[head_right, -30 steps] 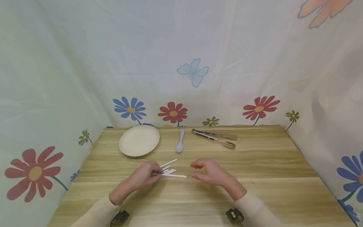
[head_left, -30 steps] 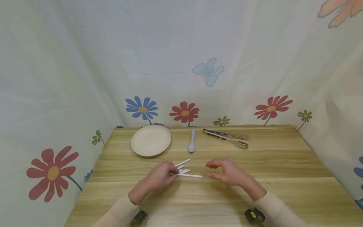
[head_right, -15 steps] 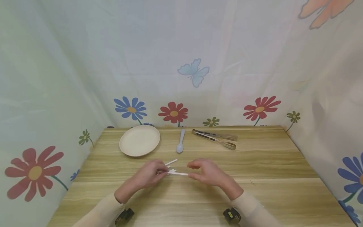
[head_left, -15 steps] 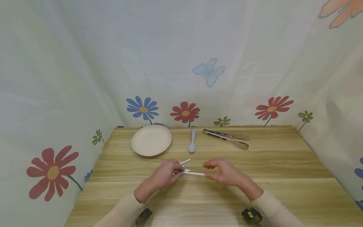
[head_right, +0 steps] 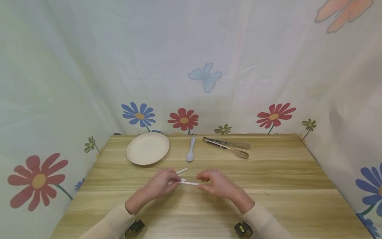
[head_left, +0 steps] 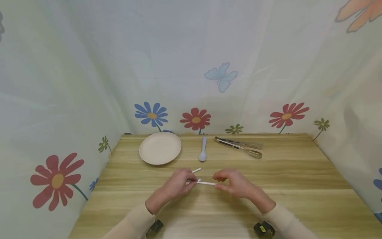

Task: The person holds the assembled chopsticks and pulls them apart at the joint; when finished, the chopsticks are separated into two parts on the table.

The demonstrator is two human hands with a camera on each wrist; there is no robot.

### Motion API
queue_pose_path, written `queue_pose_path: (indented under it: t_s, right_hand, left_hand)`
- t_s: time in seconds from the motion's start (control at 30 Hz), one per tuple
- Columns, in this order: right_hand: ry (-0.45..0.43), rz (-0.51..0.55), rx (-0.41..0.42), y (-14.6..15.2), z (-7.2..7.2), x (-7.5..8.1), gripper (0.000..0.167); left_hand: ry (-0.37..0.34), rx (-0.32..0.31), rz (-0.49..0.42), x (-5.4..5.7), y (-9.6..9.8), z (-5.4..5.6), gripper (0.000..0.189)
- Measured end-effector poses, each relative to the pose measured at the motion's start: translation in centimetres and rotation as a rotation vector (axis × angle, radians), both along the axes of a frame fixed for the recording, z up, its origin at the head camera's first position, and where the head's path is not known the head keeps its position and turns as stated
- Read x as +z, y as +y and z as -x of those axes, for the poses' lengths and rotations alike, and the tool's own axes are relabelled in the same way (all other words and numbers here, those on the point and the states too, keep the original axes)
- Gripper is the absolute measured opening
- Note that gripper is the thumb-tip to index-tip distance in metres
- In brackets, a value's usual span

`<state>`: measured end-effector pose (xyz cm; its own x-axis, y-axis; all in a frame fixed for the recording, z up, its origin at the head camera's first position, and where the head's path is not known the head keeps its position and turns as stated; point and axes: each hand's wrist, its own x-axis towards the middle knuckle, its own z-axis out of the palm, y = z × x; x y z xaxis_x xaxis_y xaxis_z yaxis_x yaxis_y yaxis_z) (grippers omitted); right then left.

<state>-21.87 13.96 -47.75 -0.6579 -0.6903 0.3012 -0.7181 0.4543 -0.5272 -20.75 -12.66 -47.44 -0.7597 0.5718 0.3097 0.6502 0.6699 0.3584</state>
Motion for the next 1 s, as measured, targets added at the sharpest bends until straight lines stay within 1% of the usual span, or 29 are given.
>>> queue_pose_path:
  t_s: [0.13,0.33,0.53,0.83,1.0]
  right_hand:
    - [0.002,0.005,-0.004,-0.2,-0.1,0.1,0.028]
    - [0.002,0.013,-0.005,-0.4,-0.1,0.2,0.026]
    - [-0.007,0.034,0.001,-0.7,-0.1,-0.2,0.022]
    - [-0.003,0.065,0.010,-1.1,-0.2,-0.3,0.017]
    - [0.008,0.062,-0.001,-1.3,-0.2,-0.6,0.014]
  left_hand:
    - [0.026,-0.003,0.000,0.0,0.2,0.0,0.006]
    - [0.041,-0.028,-0.009,0.1,0.3,-0.1,0.006]
    - [0.035,-0.029,-0.005,-0.2,0.2,0.0,0.007]
    - [0.017,-0.053,-0.023,0.1,0.4,-0.1,0.006]
    - [0.044,-0.051,-0.017,0.0,0.7,-0.1,0.005]
